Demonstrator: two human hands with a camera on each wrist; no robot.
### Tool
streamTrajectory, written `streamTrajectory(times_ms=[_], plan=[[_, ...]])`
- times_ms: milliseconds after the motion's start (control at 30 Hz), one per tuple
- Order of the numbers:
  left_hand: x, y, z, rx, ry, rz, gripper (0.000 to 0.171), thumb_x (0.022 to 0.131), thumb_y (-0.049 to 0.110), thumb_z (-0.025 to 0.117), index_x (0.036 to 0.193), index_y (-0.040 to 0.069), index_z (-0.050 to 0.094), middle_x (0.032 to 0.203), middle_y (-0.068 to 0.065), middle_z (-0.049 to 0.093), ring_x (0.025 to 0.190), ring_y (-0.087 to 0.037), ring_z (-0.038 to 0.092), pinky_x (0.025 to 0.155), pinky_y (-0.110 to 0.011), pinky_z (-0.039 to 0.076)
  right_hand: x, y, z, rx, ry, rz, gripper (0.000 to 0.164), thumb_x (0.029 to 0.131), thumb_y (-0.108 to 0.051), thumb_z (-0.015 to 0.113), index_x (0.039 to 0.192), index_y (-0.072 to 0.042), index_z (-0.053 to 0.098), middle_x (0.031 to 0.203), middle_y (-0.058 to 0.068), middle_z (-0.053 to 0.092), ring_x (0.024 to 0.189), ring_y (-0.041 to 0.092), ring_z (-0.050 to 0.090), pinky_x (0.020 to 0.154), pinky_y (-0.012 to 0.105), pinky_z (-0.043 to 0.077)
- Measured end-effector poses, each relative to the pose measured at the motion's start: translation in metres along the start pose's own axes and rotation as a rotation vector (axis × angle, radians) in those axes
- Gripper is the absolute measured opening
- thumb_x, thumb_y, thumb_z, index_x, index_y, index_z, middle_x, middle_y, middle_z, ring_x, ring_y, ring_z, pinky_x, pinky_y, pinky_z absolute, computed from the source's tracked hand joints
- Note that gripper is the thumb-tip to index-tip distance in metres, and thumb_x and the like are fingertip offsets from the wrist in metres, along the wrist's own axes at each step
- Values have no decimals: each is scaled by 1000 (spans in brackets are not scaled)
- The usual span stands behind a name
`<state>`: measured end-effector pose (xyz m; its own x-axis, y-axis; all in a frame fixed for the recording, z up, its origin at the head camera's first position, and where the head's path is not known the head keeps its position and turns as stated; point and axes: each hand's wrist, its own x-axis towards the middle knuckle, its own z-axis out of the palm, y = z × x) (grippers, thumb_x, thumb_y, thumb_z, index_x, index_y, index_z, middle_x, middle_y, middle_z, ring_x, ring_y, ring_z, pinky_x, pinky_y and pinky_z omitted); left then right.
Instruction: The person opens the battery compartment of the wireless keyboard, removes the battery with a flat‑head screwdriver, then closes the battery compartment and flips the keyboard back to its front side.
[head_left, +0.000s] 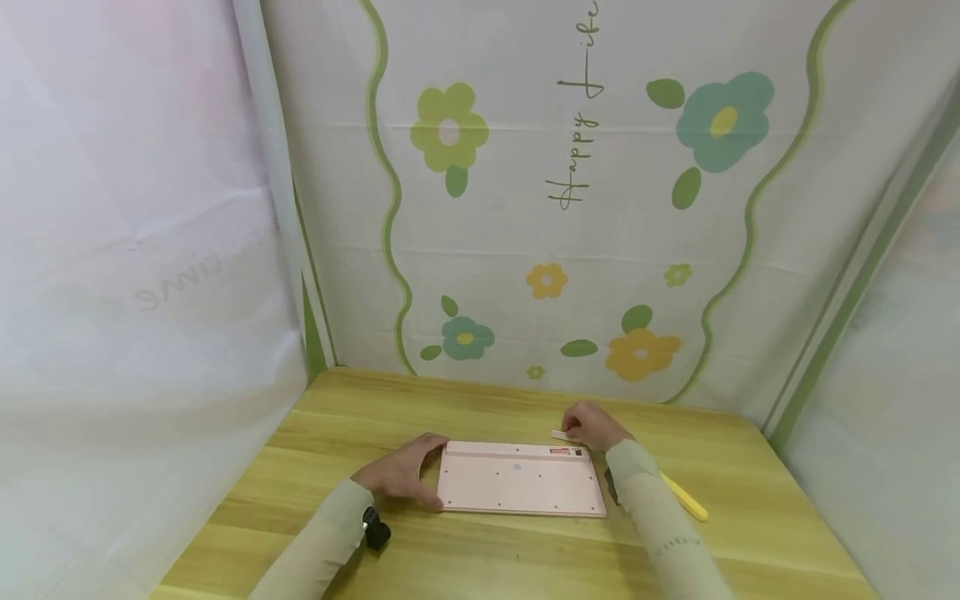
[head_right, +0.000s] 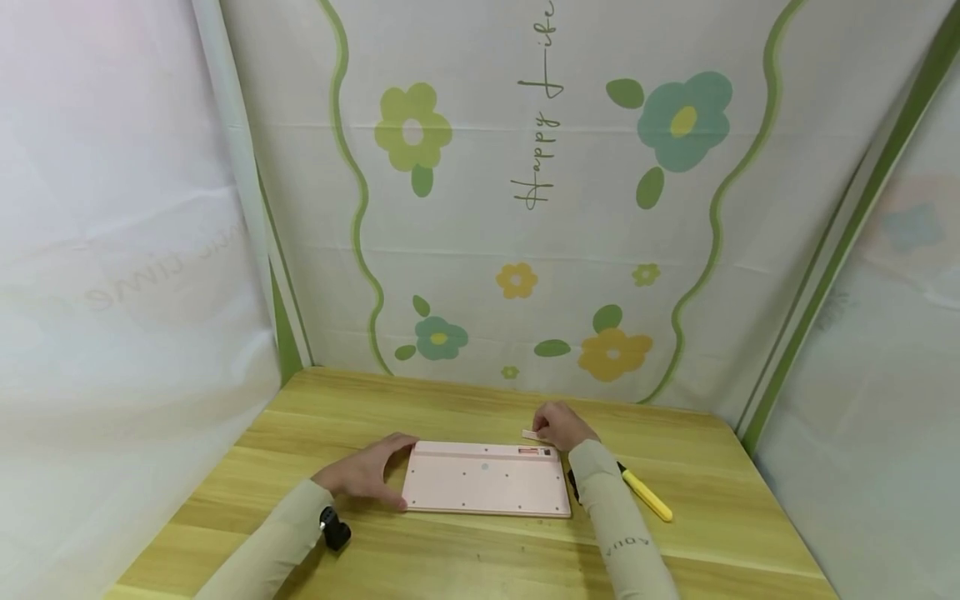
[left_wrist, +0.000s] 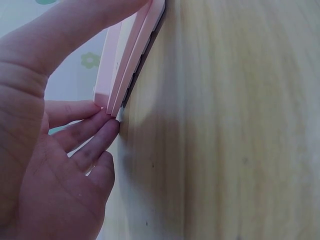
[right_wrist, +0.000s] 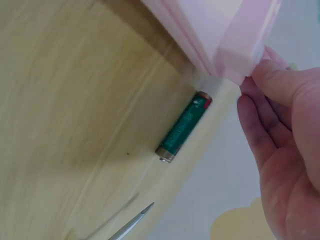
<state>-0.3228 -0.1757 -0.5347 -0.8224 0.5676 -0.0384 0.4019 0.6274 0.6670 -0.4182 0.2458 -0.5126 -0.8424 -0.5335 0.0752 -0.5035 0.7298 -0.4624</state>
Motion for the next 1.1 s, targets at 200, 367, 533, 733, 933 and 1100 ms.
streamTrajectory(times_ms=[200,367,533,733,933,1100], plan=[[1,0,-1,5,1,-4,117,71,51,95,162,8,36,165,-11,40,154,-34,38,127,-61,32,-6,-7,-11,33,-15,-18,10,95,6,71,92,-2,76,86,3,73,74,11,59,67,26,53],[1,1,-2,7,9,-2,117,71,50,95,162,6,36,165,-13,40,154,-36,38,127,-62,31,-11,-12,-21,54,-44,-40,9,97,3,70,92,-1,76,86,5,74,70,9,57,64,23,51],[0,4,-1,5,6,-2,116,71,48,96,162,5,36,165,-14,40,154,-38,37,127,-63,31,-17,-22,-30,33,-71,-46,10,98,0,71,92,-6,78,87,1,75,73,6,57,67,22,51],[0,2,0,6,2,1,116,71,47,96,162,6,37,165,-13,40,154,-37,38,127,-63,32,-24,-36,-33,59,-119,-106,8,96,4,72,92,-1,76,89,9,76,76,11,61,67,22,53],[-1,1,-1,1,7,-3,115,71,49,96,162,7,37,165,-13,40,154,-36,38,127,-63,32,-24,-43,-30,99,-143,-105,8,95,9,70,92,5,75,87,17,74,75,23,63,63,20,50],[-1,1,0,10,8,-4,116,71,50,95,162,7,37,165,-12,41,154,-36,38,127,-63,32,-25,-43,-27,114,-163,-77,9,95,10,69,91,6,75,87,19,73,75,28,62,63,20,49]])
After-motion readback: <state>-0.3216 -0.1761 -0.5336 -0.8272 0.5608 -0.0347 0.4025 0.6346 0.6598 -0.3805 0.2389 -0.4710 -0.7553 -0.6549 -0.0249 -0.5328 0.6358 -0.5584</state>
